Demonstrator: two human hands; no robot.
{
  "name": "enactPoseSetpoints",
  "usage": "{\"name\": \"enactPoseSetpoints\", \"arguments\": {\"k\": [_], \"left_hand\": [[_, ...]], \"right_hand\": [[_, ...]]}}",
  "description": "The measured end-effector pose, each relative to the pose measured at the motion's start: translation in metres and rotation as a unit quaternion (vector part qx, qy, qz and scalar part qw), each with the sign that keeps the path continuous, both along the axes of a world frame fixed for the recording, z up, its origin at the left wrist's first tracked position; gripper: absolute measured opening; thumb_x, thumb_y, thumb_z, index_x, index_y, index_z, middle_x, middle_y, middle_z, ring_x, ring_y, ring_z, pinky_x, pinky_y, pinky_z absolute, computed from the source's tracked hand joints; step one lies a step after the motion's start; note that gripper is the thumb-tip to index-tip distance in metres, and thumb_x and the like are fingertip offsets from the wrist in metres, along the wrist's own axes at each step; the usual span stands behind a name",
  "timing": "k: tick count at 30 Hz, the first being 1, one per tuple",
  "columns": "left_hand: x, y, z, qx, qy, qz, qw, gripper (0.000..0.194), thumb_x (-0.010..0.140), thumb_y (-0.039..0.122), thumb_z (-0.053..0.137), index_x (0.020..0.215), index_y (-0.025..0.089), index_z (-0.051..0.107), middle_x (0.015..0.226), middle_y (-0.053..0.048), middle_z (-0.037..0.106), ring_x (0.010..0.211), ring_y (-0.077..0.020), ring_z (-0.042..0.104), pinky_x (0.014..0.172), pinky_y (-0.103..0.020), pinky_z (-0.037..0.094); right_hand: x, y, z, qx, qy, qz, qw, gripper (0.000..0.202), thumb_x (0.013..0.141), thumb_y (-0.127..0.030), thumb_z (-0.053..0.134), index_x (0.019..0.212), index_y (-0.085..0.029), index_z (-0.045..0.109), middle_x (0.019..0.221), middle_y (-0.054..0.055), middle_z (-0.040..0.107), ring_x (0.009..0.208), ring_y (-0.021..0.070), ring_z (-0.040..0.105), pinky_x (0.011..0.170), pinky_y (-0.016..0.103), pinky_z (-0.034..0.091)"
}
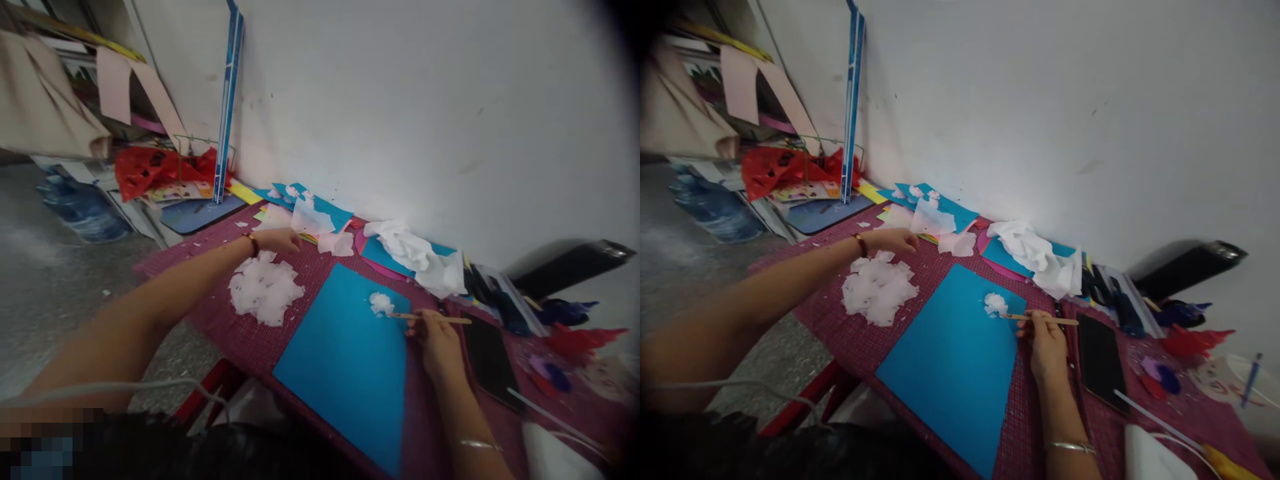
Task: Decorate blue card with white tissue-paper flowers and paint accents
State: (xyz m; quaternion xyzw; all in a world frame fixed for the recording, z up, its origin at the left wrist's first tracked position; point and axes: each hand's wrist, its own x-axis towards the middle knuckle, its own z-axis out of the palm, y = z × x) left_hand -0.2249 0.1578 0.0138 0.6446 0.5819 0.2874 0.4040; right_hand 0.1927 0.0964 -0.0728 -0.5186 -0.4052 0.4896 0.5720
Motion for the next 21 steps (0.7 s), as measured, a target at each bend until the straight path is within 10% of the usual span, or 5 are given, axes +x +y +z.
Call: {"name": "enactPoseSetpoints", "arguments": {"k": [5, 12, 21], "left_hand": [[-0.055, -0.010, -0.012, -0.050, 0.103, 0.017, 0.993, 0.015, 0.048, 0.010, 0.065, 0.061, 0.018, 0.067, 0.054, 0.001, 0.061, 0.050, -0.0141, 0.049, 0.050, -0.024, 0.034], [-0.050, -0.018, -0.028, -0.068, 0.132, -0.006, 0.989, 0.017, 0.048, 0.012, 0.060, 0.063, 0.018, 0.063, 0.053, 0.004, 0.057, 0.049, -0.0114, 0.045, 0.047, -0.022, 0.030], [-0.041, -0.002, 0.016, -0.034, 0.153, -0.014, 0.988, 0.010, 0.054, 0.018, 0.058, 0.063, 0.017, 0.061, 0.057, 0.002, 0.056, 0.054, -0.0119, 0.046, 0.054, -0.024, 0.034]], "right_hand": [[-0.004, -0.001, 0.004, -0.009, 0.011, -0.012, 1.000, 0.041, 0.054, -0.050, 0.083, 0.073, -0.017, 0.066, 0.056, 0.000, 0.063, 0.047, 0.0123, 0.057, 0.042, 0.022, 0.046], [-0.001, -0.002, 0.000, 0.010, 0.013, 0.002, 1.000, 0.042, 0.060, -0.051, 0.081, 0.076, -0.016, 0.065, 0.057, 0.000, 0.064, 0.045, 0.0106, 0.056, 0.042, 0.021, 0.045], [-0.007, -0.002, 0.004, 0.025, 0.012, 0.021, 0.999, 0.039, 0.063, -0.051, 0.078, 0.075, -0.017, 0.063, 0.054, -0.002, 0.063, 0.043, 0.0091, 0.055, 0.043, 0.020, 0.044]]}}
